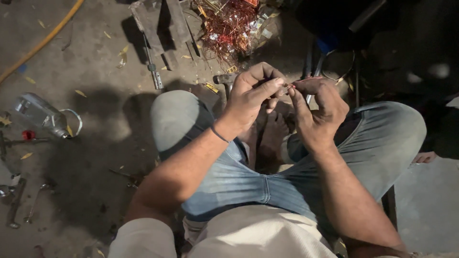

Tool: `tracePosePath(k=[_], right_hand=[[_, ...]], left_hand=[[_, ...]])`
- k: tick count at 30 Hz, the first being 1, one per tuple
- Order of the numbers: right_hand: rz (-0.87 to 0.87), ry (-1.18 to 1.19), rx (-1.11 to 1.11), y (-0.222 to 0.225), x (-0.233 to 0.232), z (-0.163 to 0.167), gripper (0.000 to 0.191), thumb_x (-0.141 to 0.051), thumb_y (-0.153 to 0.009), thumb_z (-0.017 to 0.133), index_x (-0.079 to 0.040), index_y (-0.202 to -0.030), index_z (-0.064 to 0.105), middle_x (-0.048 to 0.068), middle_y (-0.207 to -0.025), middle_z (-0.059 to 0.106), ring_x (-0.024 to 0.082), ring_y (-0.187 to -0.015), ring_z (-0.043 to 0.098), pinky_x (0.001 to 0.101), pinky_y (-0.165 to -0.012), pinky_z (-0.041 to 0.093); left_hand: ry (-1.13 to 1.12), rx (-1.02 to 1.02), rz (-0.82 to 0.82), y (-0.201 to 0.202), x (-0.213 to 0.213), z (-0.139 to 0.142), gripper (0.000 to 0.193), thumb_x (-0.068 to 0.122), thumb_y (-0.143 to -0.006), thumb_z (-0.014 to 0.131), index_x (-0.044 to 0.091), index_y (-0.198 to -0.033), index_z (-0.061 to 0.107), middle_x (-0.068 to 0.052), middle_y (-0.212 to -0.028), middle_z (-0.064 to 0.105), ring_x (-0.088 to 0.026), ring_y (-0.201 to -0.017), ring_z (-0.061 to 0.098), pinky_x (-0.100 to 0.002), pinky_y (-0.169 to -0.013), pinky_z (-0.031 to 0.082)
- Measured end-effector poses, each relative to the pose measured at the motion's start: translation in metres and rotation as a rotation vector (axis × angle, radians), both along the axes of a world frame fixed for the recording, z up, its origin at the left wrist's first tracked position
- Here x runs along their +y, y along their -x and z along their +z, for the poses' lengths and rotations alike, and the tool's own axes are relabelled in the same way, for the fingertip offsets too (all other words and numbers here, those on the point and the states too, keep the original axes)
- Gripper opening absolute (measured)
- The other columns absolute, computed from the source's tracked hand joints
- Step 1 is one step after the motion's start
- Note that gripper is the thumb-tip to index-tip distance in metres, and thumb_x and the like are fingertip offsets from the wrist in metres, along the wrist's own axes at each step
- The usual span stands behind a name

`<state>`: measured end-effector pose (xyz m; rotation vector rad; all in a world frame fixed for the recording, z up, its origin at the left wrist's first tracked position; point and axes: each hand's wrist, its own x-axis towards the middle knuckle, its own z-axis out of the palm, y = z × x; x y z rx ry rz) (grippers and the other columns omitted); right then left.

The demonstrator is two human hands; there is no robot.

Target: The person sits on the workshop floor repairing a small electric motor armature, twisting and attaching a red wire to the component's terminals by hand and with pliers, then holds up the finished part and a phone at the end.

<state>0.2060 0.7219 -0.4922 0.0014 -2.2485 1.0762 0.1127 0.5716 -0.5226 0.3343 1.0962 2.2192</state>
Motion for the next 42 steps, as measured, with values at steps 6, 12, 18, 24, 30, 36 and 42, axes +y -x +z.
tracePosePath(k=[6,12,18,24,30,36,42], right_hand=[[0.006,0.684,-0.280,0.001,-0.008,-0.011,0.009,-0.004,-0.103,0.074,0.001,-0.099,0.067,0.003,-0.091,0.068,0.006,-0.082,0.059,0.0217,-0.075,0.048],[0.041,1.317,-0.371,0.002,-0.004,-0.008,0.007,-0.008,-0.101,0.068,-0.002,-0.101,0.064,0.004,-0.086,0.066,0.010,-0.065,0.058,0.0240,-0.055,0.047],[0.064,1.340,-0.344,0.002,-0.001,-0.005,0.007,-0.007,-0.101,0.066,-0.004,-0.097,0.060,0.004,-0.083,0.064,0.009,-0.060,0.052,0.0248,-0.049,0.042],[0.087,1.150,-0.329,0.001,0.001,-0.019,0.005,-0.005,-0.103,0.066,-0.002,-0.101,0.063,0.002,-0.091,0.067,0.007,-0.077,0.061,0.0223,-0.066,0.052],[0.114,0.998,-0.328,0.001,0.004,-0.028,0.006,-0.002,-0.104,0.068,-0.001,-0.108,0.064,0.002,-0.096,0.066,0.007,-0.081,0.059,0.0218,-0.072,0.049],[0.062,1.030,-0.425,0.012,-0.009,-0.008,0.010,-0.004,-0.101,0.068,-0.003,-0.107,0.061,0.000,-0.086,0.060,0.007,-0.068,0.053,0.0231,-0.055,0.042],[0.028,0.965,-0.304,0.019,-0.016,0.002,0.010,0.000,-0.102,0.072,0.000,-0.111,0.067,0.000,-0.089,0.062,0.005,-0.068,0.050,0.0197,-0.060,0.040]], left_hand=[[0.041,0.026,-0.014,-0.001,-0.002,0.002,0.010,0.015,-0.104,0.068,0.006,-0.104,0.065,-0.001,-0.084,0.064,-0.006,-0.069,0.057,-0.022,-0.058,0.046],[0.138,0.105,0.023,-0.003,0.001,-0.002,0.007,0.013,-0.103,0.066,0.007,-0.104,0.063,0.002,-0.084,0.062,-0.004,-0.068,0.055,-0.020,-0.059,0.045],[0.136,0.084,0.020,-0.002,0.003,0.003,0.006,0.012,-0.102,0.063,0.007,-0.104,0.062,0.003,-0.083,0.060,-0.004,-0.068,0.056,-0.020,-0.058,0.046],[0.148,0.176,-0.038,-0.002,0.008,0.001,0.013,0.011,-0.100,0.066,0.006,-0.112,0.063,0.002,-0.091,0.065,-0.003,-0.072,0.056,-0.019,-0.060,0.046],[0.139,0.227,0.006,-0.002,0.014,-0.017,0.008,0.010,-0.103,0.065,0.003,-0.107,0.066,-0.002,-0.097,0.071,-0.004,-0.080,0.059,-0.020,-0.068,0.050],[0.292,0.311,0.109,0.008,0.015,-0.005,0.008,0.009,-0.093,0.065,0.003,-0.098,0.064,-0.001,-0.087,0.069,-0.008,-0.081,0.066,-0.027,-0.071,0.058],[0.444,0.564,0.206,0.012,0.012,0.001,0.011,0.012,-0.092,0.067,0.001,-0.096,0.066,-0.003,-0.085,0.070,-0.006,-0.083,0.063,-0.026,-0.076,0.055]])
